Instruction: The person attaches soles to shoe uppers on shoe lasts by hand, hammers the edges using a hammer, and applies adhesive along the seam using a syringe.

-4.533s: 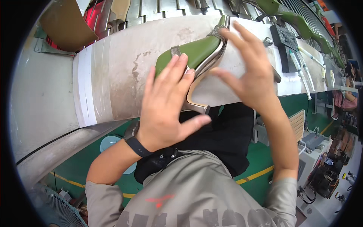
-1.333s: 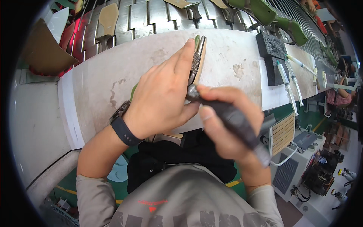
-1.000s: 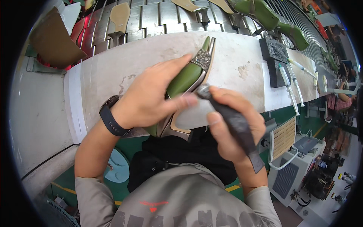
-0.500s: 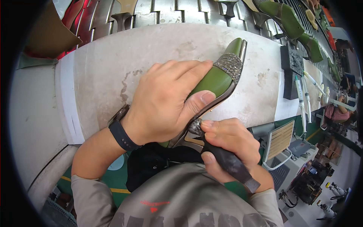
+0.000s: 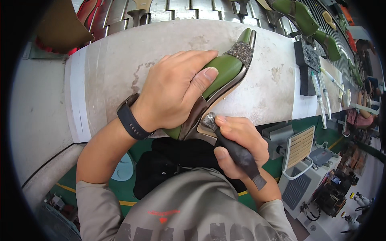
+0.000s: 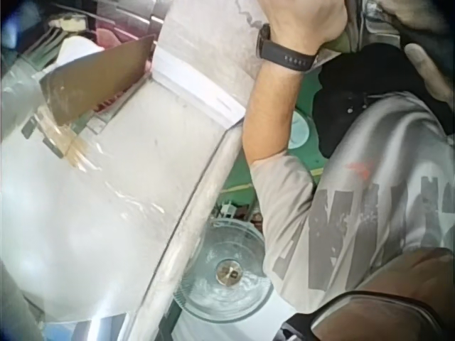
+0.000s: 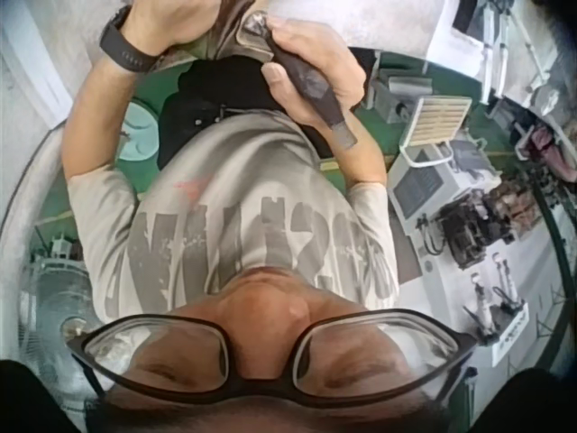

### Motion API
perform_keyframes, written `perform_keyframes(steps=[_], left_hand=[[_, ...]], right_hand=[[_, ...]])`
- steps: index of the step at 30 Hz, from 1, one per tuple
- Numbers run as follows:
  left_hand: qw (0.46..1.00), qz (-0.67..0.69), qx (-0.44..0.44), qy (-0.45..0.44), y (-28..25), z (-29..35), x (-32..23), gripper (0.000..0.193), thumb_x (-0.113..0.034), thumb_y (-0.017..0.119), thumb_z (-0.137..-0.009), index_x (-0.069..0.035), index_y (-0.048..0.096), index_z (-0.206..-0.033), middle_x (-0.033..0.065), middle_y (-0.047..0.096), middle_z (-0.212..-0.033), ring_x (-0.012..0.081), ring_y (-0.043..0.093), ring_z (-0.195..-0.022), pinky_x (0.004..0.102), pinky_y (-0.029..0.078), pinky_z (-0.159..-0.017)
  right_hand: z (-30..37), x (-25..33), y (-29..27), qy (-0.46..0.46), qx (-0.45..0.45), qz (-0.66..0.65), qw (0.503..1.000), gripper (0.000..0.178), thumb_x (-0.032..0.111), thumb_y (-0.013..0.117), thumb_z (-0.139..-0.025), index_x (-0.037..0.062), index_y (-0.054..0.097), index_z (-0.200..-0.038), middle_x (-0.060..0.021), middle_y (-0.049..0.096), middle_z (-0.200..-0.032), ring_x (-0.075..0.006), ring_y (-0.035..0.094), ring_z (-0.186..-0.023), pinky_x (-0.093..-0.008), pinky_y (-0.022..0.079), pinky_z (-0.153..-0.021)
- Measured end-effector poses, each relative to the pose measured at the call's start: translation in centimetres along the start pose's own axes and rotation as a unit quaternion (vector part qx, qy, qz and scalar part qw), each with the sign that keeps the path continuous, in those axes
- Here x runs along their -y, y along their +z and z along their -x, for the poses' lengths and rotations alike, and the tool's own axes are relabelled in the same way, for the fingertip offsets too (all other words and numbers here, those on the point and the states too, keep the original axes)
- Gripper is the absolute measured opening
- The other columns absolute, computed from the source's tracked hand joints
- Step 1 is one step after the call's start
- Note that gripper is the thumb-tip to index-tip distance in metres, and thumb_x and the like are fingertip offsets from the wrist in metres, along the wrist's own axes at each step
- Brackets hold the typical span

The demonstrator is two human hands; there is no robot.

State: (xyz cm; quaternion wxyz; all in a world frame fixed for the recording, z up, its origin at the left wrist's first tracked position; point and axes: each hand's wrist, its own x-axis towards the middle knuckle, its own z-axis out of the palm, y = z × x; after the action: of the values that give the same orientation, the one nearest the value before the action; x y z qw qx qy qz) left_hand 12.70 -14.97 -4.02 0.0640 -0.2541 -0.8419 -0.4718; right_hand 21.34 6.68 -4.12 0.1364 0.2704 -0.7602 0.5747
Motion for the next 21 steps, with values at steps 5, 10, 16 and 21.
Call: perform_keyframes(steps=[5,10,16,21], left_hand=[[0.999,-0.028,0.000,0.017,0.3,-0.4,-0.6,0.040,-0.020,0.055,-0.108,0.009,0.064,-0.134,0.0273,0.070,-0.123,0.0437,0.068,-0.110,0.0445,0.052,-0.099],[0.999,-0.042,0.016,0.007,-0.1,-0.5,-0.5,0.049,-0.027,0.062,-0.104,0.010,0.061,-0.136,0.0281,0.069,-0.125,0.0450,0.066,-0.113,0.0465,0.051,-0.100],[0.980,-0.170,0.098,-0.033,0.6,-3.1,-4.0,0.089,-0.043,0.083,-0.083,0.012,0.050,-0.144,0.0302,0.066,-0.119,0.0453,0.062,-0.118,0.0465,0.048,-0.105],[0.986,-0.163,-0.017,0.006,-1.4,-4.5,-4.9,0.098,-0.037,0.088,-0.077,0.007,0.043,-0.152,0.0263,0.062,-0.132,0.0407,0.063,-0.119,0.0477,0.050,-0.102]], right_hand=[[-2.6,0.5,-1.3,0.016,0.039,0.031,0.999,0.033,-0.001,0.083,-0.076,-0.0040,0.073,-0.107,-0.0192,0.077,-0.104,-0.0332,0.077,-0.095,-0.0405,0.063,-0.084],[-6.2,1.0,-3.4,0.011,0.138,0.049,0.989,0.032,0.001,0.084,-0.077,0.0007,0.075,-0.109,-0.0123,0.078,-0.101,-0.0276,0.077,-0.088,-0.0363,0.061,-0.078],[-3.1,-3.1,-7.7,0.300,-0.021,-0.073,0.951,0.020,0.007,0.074,-0.094,-0.0019,0.076,-0.112,-0.0085,0.079,-0.099,-0.0113,0.070,-0.090,-0.0268,0.055,-0.081],[-1.6,-3.9,-9.9,0.304,-0.188,-0.115,0.927,0.021,0.009,0.073,-0.096,-0.0049,0.075,-0.112,-0.0104,0.078,-0.105,-0.0147,0.071,-0.094,-0.0282,0.055,-0.090]])
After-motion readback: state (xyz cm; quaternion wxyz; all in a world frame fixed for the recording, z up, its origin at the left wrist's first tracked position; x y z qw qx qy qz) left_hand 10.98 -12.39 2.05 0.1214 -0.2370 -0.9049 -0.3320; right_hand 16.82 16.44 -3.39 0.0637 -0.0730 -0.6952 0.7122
